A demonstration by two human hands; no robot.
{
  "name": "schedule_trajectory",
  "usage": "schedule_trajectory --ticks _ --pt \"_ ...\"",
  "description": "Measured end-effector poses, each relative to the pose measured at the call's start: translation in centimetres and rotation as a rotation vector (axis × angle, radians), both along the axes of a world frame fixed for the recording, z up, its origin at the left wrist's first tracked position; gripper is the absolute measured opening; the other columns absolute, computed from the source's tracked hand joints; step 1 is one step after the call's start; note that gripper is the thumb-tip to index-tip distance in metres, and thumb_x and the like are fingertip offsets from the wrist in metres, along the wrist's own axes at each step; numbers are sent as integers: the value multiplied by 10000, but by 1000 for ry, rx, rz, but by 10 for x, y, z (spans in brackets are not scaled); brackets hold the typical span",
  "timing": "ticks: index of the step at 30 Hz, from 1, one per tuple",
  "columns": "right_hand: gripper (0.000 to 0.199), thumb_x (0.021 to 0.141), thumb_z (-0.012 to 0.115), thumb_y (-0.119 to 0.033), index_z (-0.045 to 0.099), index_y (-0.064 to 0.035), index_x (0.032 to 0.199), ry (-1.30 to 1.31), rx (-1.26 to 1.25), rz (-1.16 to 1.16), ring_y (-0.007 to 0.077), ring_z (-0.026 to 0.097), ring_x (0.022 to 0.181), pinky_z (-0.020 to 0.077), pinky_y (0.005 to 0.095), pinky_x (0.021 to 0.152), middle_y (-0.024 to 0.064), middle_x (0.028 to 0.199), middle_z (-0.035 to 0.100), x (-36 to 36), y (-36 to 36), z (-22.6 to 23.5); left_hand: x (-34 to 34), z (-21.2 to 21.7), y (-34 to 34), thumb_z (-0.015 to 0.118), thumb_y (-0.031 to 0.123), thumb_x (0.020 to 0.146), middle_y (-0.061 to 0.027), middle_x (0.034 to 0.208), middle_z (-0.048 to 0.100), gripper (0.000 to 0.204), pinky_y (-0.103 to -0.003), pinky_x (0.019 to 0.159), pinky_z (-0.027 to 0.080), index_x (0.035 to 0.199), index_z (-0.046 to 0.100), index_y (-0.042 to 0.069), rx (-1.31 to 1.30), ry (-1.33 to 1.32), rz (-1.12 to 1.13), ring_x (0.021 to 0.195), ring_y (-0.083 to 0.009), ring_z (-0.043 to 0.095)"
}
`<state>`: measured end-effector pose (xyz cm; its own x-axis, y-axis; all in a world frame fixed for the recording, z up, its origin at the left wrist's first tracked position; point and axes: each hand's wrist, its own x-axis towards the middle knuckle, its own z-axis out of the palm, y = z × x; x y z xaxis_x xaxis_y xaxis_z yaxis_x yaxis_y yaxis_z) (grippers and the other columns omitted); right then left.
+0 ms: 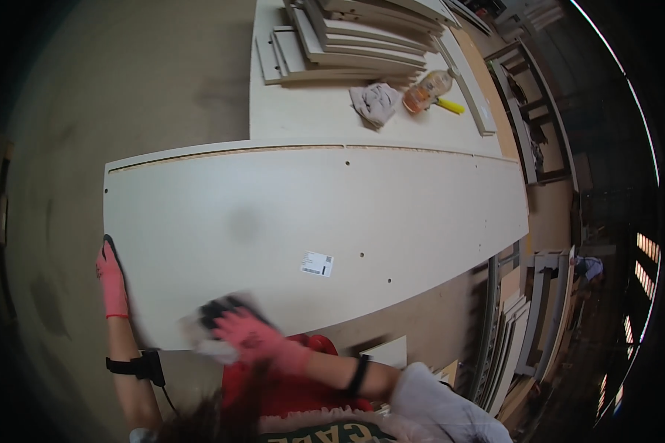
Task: Scraping and cleaning residue from furniture panels using a scraper and cloth.
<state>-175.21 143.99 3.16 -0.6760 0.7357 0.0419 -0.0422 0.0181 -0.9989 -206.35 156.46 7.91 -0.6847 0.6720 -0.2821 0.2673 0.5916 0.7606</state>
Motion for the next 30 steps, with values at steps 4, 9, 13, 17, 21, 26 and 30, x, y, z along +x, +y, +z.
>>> schedule_trajectory --ticks 4,9,13,17,21,26,30 --pt "522 793 541 -233 422 -32 1261 -1332 640 -289 295 380 1199 211 434 1055 156 1256 438 195 49 85 -34 9 -31 367 339 943 -138 1286 475 498 -313 973 350 1257 430 -42 171 345 15 1159 -260 452" --pt "518 868 466 -292 404 33 1266 -1588 246 -1272 371 374 1194 253 435 1032 176 1338 392 484 85 51 -1 3 -7 372 340 941 -129 1285 475 504 -318 954 365 1249 429 -55 67 249 -7 1145 -250 462" --pt "624 857 465 -377 362 75 1275 -1924 -128 -1418 339 390 1194 269 433 1020 177 1327 407 452 161 33 -23 -6 -10 377 402 928 -87 1240 503 548 -309 937 371 1245 444 -40 172 95 191 1116 -203 469" --pt "662 827 498 -438 373 58 1248 -1647 504 -1090 279 418 1152 268 431 1010 154 1267 456 239 212 46 -43 0 -21 353 451 922 -70 1211 511 580 -305 943 363 1259 444 -12 165 -299 282 1098 -185 468" --pt "374 860 443 -96 427 19 1216 -889 781 -713 198 396 1209 287 299 1037 141 1306 426 -33 178 17 -41 -13 -21 299 490 923 -104 1267 479 616 -328 977 343 1282 415 2 338 -590 109 1132 -207 462" --pt "578 828 443 -391 396 -61 1301 -745 875 227 277 273 1302 121 465 1095 118 1380 352 -228 72 39 -119 -37 -63 346 557 887 -156 1337 409 667 -430 995 327 1325 373 54 516 -865 372 1180 -315 427" --pt "614 810 427 -400 372 -53 1314 -770 729 308 280 256 1312 96 476 1101 124 1395 328 -165 125 72 -153 -9 -115 300 507 926 -134 1370 370 594 -400 1048 253 1348 348 92 439 -669 362 1270 -262 340"
